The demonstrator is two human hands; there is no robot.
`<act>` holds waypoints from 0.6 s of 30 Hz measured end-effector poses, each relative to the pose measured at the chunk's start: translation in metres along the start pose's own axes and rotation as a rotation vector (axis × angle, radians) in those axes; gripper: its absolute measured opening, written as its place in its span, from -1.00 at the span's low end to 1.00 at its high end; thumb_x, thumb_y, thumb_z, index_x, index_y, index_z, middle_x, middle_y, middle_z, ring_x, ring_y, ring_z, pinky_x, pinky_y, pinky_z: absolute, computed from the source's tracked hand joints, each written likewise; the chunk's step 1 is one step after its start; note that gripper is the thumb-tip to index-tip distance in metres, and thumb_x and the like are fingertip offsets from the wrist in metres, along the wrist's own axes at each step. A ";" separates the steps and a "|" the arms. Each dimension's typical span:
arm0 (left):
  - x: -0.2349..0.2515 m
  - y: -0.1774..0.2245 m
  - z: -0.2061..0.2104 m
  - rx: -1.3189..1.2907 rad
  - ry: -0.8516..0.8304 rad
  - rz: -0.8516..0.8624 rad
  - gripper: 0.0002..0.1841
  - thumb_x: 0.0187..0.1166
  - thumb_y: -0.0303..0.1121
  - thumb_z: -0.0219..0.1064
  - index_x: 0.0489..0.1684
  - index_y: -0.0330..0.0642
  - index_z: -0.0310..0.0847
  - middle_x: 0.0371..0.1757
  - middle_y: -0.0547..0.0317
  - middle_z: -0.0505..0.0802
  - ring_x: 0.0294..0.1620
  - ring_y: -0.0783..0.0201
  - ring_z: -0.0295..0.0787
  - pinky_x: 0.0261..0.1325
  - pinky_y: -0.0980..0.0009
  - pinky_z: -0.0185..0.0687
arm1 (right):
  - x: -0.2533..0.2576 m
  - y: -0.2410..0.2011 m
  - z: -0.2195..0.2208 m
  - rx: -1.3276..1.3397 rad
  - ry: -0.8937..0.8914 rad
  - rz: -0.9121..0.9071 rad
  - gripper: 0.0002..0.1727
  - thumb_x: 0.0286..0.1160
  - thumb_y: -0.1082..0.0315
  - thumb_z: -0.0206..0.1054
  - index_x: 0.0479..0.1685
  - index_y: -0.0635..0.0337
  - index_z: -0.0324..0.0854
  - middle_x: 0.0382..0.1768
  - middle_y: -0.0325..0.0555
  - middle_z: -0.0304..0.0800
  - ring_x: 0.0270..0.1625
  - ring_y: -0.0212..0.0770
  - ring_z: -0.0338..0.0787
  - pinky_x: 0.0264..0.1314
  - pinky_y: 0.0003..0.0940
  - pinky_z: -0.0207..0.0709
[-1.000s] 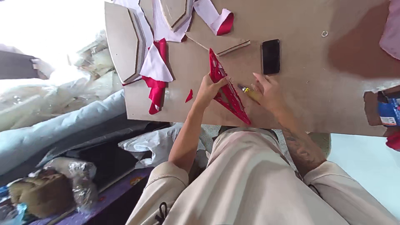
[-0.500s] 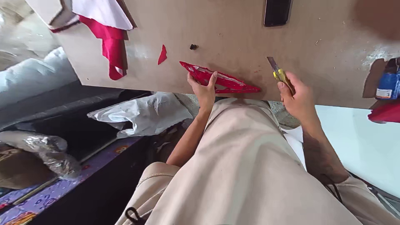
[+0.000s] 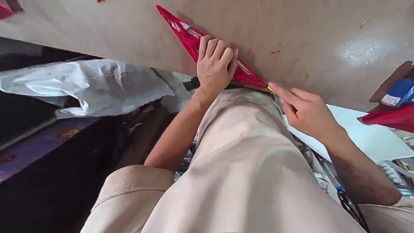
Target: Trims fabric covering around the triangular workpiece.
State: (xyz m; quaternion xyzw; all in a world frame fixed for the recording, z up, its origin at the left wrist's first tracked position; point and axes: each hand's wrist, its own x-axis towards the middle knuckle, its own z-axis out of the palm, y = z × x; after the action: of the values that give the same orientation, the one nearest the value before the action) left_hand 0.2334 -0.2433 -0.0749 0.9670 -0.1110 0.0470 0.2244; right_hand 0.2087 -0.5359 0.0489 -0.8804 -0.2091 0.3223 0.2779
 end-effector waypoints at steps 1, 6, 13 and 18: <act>0.001 0.003 0.002 0.021 -0.004 -0.026 -0.70 0.73 -0.18 0.21 -0.35 -0.16 0.69 -0.06 0.01 0.87 0.18 -0.03 0.77 0.58 -0.07 0.33 | 0.005 -0.002 0.002 -0.049 0.008 0.002 -0.42 0.80 0.26 0.08 0.80 -0.33 0.35 -0.38 -0.02 0.65 -0.50 -0.07 0.61 -0.54 -0.12 0.46; 0.011 0.009 0.004 0.061 -0.067 -0.132 -0.71 0.69 -0.11 0.25 -0.35 -0.06 0.72 0.07 -0.02 0.82 0.27 -0.08 0.68 0.55 -0.10 0.27 | 0.027 0.000 0.013 -0.177 -0.034 0.006 -0.42 0.82 0.24 0.08 0.81 -0.39 0.30 -0.40 0.01 0.62 -0.52 0.00 0.62 -0.59 -0.09 0.42; 0.013 0.007 0.007 0.044 -0.105 -0.171 -0.63 0.73 -0.04 0.19 -0.42 -0.06 0.69 0.00 0.05 0.82 0.21 -0.03 0.68 0.53 -0.07 0.26 | 0.035 0.001 0.022 -0.264 -0.091 0.011 -0.33 0.78 0.32 0.06 0.86 -0.44 0.19 -0.37 0.03 0.60 -0.59 0.01 0.59 -0.67 -0.10 0.38; 0.015 0.008 0.007 0.045 -0.145 -0.204 -0.66 0.73 -0.06 0.17 -0.35 -0.05 0.69 0.00 0.06 0.81 0.24 0.00 0.70 0.54 -0.07 0.28 | 0.033 -0.005 0.032 -0.410 -0.133 0.070 -0.21 0.70 0.39 0.09 0.89 -0.54 0.06 -0.25 0.09 0.60 -0.63 0.03 0.58 -0.70 -0.07 0.38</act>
State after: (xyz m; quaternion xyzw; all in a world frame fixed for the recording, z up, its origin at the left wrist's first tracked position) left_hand 0.2459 -0.2566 -0.0759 0.9790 -0.0268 -0.0437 0.1974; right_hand 0.2094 -0.5022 0.0168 -0.9020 -0.2573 0.3401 0.0673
